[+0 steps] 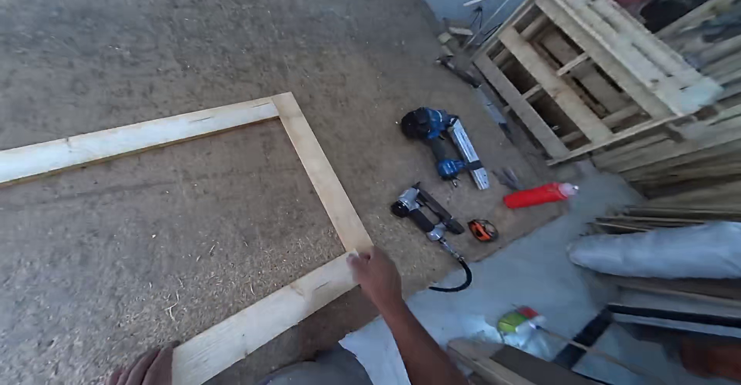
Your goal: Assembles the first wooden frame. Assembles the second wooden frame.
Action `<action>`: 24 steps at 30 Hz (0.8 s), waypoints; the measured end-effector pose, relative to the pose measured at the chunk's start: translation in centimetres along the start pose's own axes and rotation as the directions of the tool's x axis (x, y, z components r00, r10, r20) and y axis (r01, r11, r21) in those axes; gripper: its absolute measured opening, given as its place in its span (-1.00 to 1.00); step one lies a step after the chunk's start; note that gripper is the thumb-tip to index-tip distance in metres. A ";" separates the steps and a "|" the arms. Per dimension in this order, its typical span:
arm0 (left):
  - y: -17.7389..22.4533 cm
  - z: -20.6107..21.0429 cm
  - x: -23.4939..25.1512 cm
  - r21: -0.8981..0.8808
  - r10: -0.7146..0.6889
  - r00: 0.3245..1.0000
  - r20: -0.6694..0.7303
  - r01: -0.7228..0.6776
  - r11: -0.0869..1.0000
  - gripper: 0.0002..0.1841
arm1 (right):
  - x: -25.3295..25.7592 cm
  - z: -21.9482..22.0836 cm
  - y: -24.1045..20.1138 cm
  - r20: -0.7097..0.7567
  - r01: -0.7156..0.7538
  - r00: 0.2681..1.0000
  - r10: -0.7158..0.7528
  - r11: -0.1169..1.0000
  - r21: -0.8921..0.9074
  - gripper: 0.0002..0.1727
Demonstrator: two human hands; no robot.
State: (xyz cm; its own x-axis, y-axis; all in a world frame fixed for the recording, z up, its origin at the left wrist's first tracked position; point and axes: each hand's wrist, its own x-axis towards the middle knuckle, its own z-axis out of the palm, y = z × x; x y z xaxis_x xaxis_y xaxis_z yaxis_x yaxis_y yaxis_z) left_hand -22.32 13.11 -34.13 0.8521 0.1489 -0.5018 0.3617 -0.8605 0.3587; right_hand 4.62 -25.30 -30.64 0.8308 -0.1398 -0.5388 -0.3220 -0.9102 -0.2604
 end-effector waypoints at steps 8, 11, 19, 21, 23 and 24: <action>0.1 -0.1 1.2 0.086 -0.080 0.995 0.054 0.075 0.993 -0.02 | 9.2 2.4 0.9 -0.080 0.048 0.995 -0.058 0.992 -0.118 0.24; 0.2 -0.3 1.2 0.096 -0.090 0.994 0.060 0.084 0.992 -0.02 | 9.5 1.5 0.5 -0.067 0.082 0.993 -0.097 0.975 -0.208 0.14; 1.6 -0.8 0.7 0.094 -0.121 0.986 0.118 0.110 0.989 -0.03 | 10.4 1.1 1.0 -0.017 0.114 0.992 -0.121 0.965 -0.234 0.13; 1.4 -0.7 0.7 0.088 -0.120 0.987 0.111 0.110 0.990 -0.03 | 10.5 1.0 0.9 -0.005 0.124 0.992 -0.129 0.962 -0.242 0.11; 1.5 -0.8 0.8 0.081 -0.135 0.983 0.122 0.126 0.989 -0.02 | 10.4 0.7 0.9 0.000 0.133 0.991 -0.137 0.964 -0.229 0.10; 1.6 -0.9 0.8 0.082 -0.147 0.981 0.125 0.138 0.987 -0.01 | 10.4 0.7 0.9 -0.002 0.136 0.990 -0.140 0.964 -0.228 0.09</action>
State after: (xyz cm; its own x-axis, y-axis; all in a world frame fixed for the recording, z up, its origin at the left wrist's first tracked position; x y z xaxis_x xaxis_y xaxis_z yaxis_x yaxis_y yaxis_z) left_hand -20.68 12.29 -33.27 0.7355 0.2122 -0.6434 0.4436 -0.8687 0.2206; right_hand 12.70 -27.30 -37.05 0.8687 -0.0119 -0.4952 -0.0940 -0.9855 -0.1413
